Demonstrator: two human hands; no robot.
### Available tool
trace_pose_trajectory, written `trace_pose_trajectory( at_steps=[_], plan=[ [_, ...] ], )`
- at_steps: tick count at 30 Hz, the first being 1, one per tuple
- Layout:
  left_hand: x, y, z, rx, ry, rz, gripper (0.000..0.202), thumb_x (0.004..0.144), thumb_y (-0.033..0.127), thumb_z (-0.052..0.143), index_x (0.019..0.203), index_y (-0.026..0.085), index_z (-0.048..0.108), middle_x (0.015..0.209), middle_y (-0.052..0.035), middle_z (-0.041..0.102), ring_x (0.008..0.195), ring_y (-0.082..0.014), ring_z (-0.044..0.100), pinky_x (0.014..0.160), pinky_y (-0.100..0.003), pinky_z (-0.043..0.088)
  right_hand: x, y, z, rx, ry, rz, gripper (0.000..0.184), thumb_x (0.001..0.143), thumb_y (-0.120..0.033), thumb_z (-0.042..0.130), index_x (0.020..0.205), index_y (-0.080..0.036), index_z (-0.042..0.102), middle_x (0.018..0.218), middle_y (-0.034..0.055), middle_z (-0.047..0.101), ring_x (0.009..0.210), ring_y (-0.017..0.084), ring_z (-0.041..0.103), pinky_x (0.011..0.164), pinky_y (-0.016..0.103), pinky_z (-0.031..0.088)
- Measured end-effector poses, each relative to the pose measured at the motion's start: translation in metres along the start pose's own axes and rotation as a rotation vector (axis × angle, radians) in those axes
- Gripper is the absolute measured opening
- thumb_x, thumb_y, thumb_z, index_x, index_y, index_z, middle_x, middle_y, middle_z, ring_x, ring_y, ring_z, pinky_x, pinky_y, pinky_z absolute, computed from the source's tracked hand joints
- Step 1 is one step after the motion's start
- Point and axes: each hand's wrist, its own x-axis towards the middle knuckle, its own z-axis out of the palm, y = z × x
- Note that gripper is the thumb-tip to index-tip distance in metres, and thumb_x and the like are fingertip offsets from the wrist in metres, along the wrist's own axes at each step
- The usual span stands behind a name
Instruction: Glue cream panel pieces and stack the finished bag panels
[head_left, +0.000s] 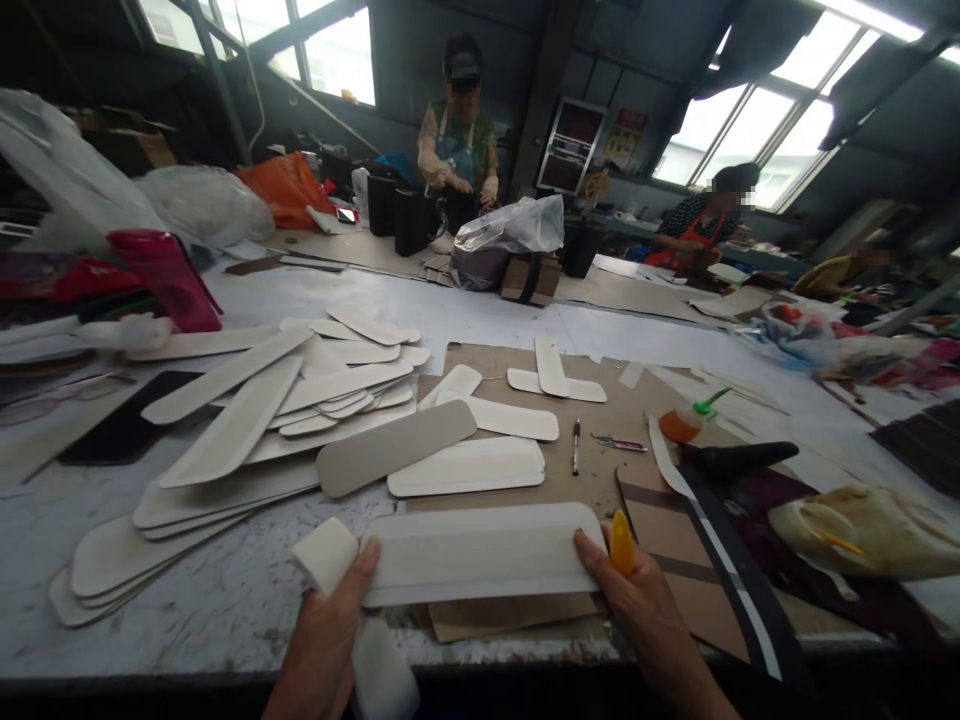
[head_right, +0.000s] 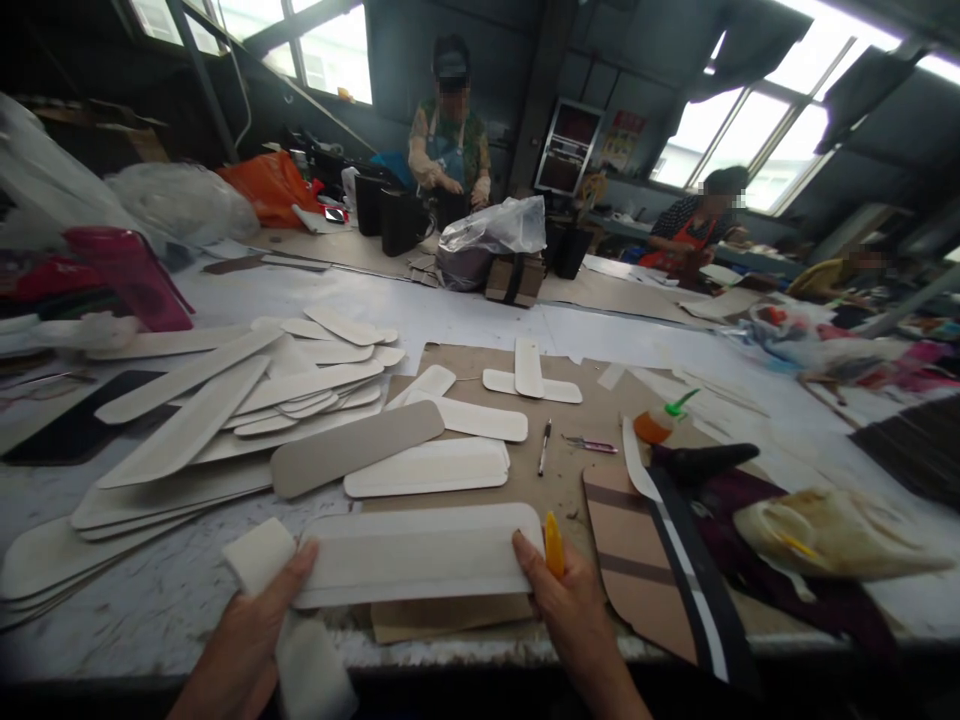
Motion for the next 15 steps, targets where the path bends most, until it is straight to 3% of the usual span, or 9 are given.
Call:
trace_pose_trajectory(
  at_steps=[8, 11, 15],
  plan=[
    [0.0037, 0.0022, -0.002, 0.022, 0.051, -0.003, 0.017, 0.08, 0.011, 0.061, 0.097, 0.011, 0.064, 0.086, -0.0082, 0.069, 0.085, -0.0221, 0.066, 0.079, -0.033, 0.056, 0.0012, -0.0009, -0.0035, 0.031, -0.168, 0.003, 0.046, 0.074, -0.062, 0.053, 0.078, -0.016, 0.058, 0.067, 0.0021, 0.055, 0.06, 0.014, 0.048, 0.051, 0.024, 0.04],
    [0.0005, 0.0042, -0.0005, 0.015, 0.072, -0.002, 0.018, 0.079, 0.011, 0.062, 0.096, 0.01, 0.065, 0.088, -0.0084, 0.069, 0.086, -0.0223, 0.066, 0.08, -0.032, 0.056, 0.0, -0.002, -0.0017, -0.004, -0.121, -0.011, 0.046, 0.074, -0.061, 0.053, 0.079, -0.016, 0.057, 0.07, 0.0022, 0.055, 0.063, 0.015, 0.049, 0.054, 0.024, 0.042],
    [-0.0035, 0.0066, 0.0023, -0.007, 0.092, -0.002, 0.013, 0.08, 0.011, 0.061, 0.092, 0.01, 0.066, 0.086, -0.0077, 0.069, 0.085, -0.0216, 0.066, 0.08, -0.031, 0.056, -0.0017, -0.0031, 0.0023, -0.088, -0.05, -0.052, 0.044, 0.075, -0.061, 0.049, 0.072, -0.018, 0.054, 0.062, 0.0011, 0.05, 0.054, 0.014, 0.045, 0.046, 0.025, 0.038]
  ],
)
